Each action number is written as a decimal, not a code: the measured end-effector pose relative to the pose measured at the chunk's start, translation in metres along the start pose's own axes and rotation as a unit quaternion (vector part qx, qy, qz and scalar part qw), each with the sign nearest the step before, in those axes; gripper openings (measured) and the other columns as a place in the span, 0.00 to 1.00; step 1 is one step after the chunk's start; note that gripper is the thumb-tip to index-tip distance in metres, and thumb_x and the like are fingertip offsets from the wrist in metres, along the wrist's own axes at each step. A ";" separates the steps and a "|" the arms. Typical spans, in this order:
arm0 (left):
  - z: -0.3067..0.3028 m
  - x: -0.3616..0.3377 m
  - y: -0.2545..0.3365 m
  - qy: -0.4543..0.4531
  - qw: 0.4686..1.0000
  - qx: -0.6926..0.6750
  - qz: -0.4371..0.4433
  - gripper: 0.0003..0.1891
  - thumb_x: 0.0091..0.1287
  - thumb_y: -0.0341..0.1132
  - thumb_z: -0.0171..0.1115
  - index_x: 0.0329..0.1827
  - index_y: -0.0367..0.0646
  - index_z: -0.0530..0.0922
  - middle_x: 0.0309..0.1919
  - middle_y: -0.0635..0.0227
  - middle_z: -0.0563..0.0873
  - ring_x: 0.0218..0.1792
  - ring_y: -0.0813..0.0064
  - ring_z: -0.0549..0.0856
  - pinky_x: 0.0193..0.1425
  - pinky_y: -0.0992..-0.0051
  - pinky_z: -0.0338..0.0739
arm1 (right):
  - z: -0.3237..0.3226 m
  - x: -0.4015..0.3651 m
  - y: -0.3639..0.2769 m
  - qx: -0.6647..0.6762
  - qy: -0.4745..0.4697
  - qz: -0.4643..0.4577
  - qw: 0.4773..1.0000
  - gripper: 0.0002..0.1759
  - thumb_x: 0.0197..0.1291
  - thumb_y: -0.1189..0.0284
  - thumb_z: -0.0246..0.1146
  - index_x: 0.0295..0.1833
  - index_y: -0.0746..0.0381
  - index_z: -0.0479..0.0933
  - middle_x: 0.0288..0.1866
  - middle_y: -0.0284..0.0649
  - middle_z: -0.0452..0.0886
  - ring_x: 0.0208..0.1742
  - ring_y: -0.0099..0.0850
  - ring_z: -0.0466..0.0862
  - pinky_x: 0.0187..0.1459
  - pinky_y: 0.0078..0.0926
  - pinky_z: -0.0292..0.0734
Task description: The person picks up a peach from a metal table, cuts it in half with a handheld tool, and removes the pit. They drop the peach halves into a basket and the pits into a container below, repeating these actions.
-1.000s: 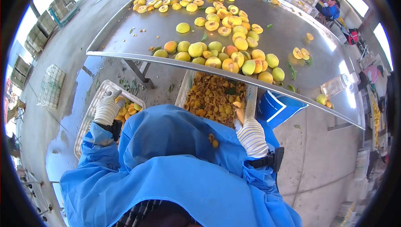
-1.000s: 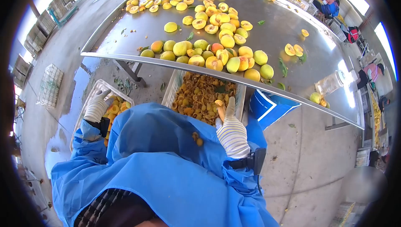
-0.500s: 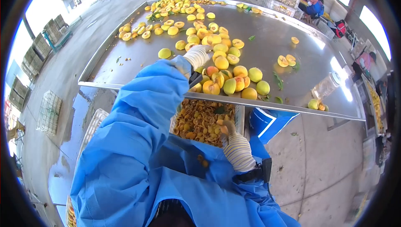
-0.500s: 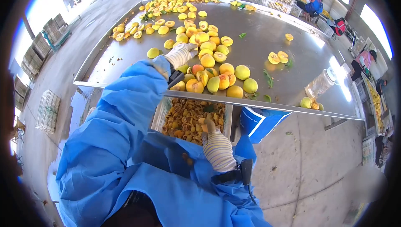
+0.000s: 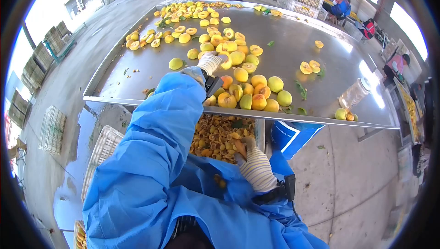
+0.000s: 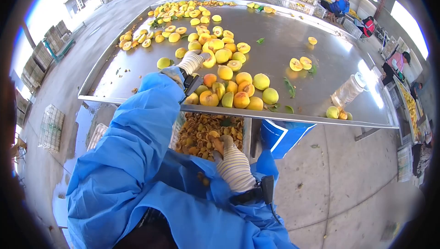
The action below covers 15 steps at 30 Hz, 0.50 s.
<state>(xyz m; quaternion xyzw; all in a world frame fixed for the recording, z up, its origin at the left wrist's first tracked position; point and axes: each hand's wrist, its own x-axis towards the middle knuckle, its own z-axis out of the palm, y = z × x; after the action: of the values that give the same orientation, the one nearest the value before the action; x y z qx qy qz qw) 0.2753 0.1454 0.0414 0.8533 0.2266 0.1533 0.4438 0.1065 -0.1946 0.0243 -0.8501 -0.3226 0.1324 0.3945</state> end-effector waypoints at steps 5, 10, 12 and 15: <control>-0.048 -0.076 0.001 -0.058 0.828 -0.548 -0.105 0.23 0.65 0.45 0.66 0.59 0.44 0.75 0.47 0.63 0.85 0.46 0.64 0.86 0.50 0.65 0.85 | 0.012 0.000 0.010 -0.076 -0.004 -0.060 0.995 0.26 0.65 0.73 0.57 0.69 0.57 0.65 0.50 0.60 0.81 0.53 0.57 0.81 0.50 0.44 0.77; -0.056 -0.194 -0.004 -0.129 0.719 -0.671 -0.125 0.20 0.68 0.41 0.62 0.58 0.38 0.74 0.52 0.56 0.84 0.49 0.56 0.87 0.55 0.61 0.86 | 0.023 -0.001 -0.003 0.014 0.042 -0.060 0.997 0.26 0.67 0.71 0.56 0.69 0.64 0.65 0.56 0.59 0.78 0.51 0.56 0.81 0.49 0.40 0.78; -0.045 -0.223 -0.013 -0.127 0.720 -0.674 -0.102 0.23 0.69 0.46 0.62 0.60 0.40 0.74 0.52 0.58 0.84 0.50 0.61 0.86 0.55 0.62 0.85 | 0.023 -0.003 -0.020 0.088 0.058 -0.085 0.991 0.24 0.68 0.69 0.59 0.66 0.64 0.66 0.44 0.55 0.81 0.40 0.53 0.83 0.41 0.42 0.77; -0.029 -0.260 -0.015 -0.112 0.725 -0.676 -0.077 0.27 0.70 0.53 0.61 0.62 0.41 0.73 0.50 0.61 0.84 0.51 0.67 0.85 0.57 0.65 0.82 | 0.023 -0.005 -0.040 0.104 0.062 -0.108 0.987 0.17 0.68 0.66 0.62 0.56 0.63 0.69 0.35 0.54 0.81 0.36 0.56 0.82 0.34 0.46 0.76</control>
<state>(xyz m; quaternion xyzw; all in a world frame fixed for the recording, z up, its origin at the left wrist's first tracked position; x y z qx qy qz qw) 0.0373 0.0373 0.0294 0.3184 0.0766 0.1347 0.9352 0.0733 -0.1650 0.0394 -0.7715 -0.3718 0.0690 0.5117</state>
